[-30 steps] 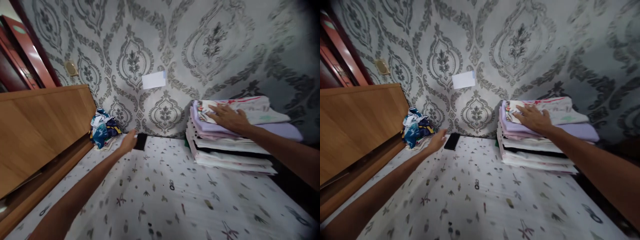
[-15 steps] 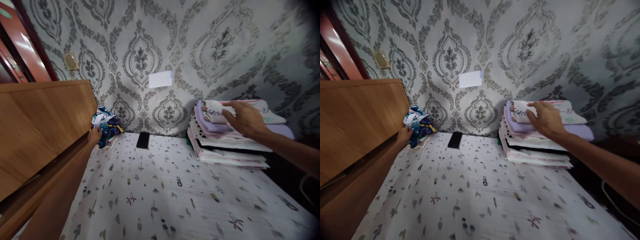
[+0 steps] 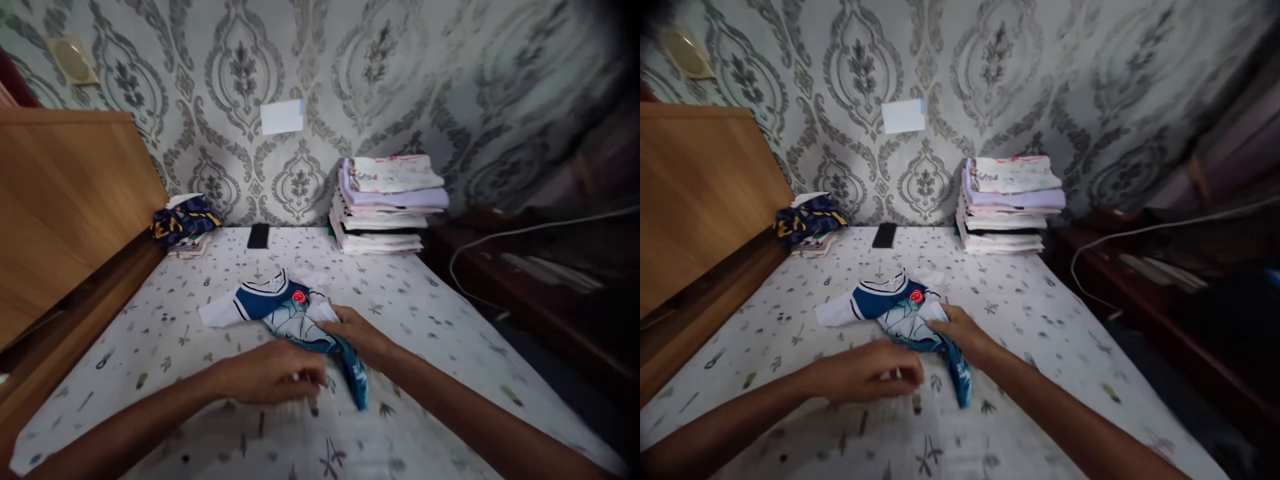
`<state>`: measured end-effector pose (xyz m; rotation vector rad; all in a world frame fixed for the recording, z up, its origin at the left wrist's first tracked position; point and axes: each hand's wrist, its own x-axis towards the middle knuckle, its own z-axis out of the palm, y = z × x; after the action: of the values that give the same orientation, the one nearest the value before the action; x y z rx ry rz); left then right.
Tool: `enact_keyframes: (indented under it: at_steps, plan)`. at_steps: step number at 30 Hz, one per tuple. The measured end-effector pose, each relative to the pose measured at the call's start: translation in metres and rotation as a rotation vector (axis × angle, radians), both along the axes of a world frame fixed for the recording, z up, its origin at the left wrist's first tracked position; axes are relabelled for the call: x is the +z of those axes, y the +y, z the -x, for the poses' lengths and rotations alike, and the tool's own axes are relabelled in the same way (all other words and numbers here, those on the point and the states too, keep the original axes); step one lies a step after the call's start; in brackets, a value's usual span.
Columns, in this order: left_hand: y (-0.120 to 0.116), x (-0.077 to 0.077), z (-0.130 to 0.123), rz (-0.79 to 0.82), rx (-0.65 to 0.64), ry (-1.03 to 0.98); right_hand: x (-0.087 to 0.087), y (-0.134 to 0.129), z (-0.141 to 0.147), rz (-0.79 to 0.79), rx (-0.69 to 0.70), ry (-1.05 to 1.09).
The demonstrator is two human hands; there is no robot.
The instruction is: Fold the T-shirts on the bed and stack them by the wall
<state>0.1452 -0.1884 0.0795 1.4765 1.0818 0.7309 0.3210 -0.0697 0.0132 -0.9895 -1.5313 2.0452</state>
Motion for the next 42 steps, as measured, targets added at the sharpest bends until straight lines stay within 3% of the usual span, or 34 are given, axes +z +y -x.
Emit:
enact_keyframes:
  at_steps: [3,7,10,14,17,20,22,25,30,33,37,42]
  plan:
    - [0.015,-0.028,0.029,-0.078,0.196,0.243,-0.015,-0.014,-0.032,-0.008,-0.091,-0.096]
    - [0.064,-0.059,0.075,-0.283,0.460,0.573,-0.016,-0.030,-0.046,-0.090,-0.100,-0.088]
    - [0.107,-0.068,0.088,-0.344,0.437,0.852,-0.016,-0.037,-0.039,-0.230,-0.084,-0.077]
    - [0.140,-0.069,0.083,-0.259,0.372,0.900,-0.022,-0.034,-0.041,-0.453,-0.039,-0.152]
    - [0.132,-0.072,0.094,-0.219,0.389,0.907,-0.020,-0.026,-0.057,-0.669,-0.081,-0.429]
    - [0.105,-0.076,0.126,-0.135,0.433,0.908,-0.009,-0.016,-0.064,-0.849,-0.173,-0.702]
    - [0.087,-0.077,0.150,-0.079,0.437,0.907,0.002,-0.007,-0.053,-0.972,-0.128,-0.730]
    - [0.067,-0.071,0.169,-0.088,0.362,0.840,0.016,0.005,-0.007,-1.113,0.068,-0.588]
    - [0.051,-0.039,0.142,-0.320,0.312,0.677,0.035,0.011,0.089,-1.280,0.396,-0.367]
    - [0.044,-0.015,0.120,-0.454,0.322,0.626,0.046,0.008,0.118,-1.329,0.393,-0.403]
    - [0.035,0.002,0.108,-0.283,0.382,0.374,0.057,0.000,0.113,-1.430,0.319,-0.531]
    - [0.027,0.002,0.110,-0.002,0.545,-0.038,0.056,-0.010,0.076,-1.523,0.226,-0.577]
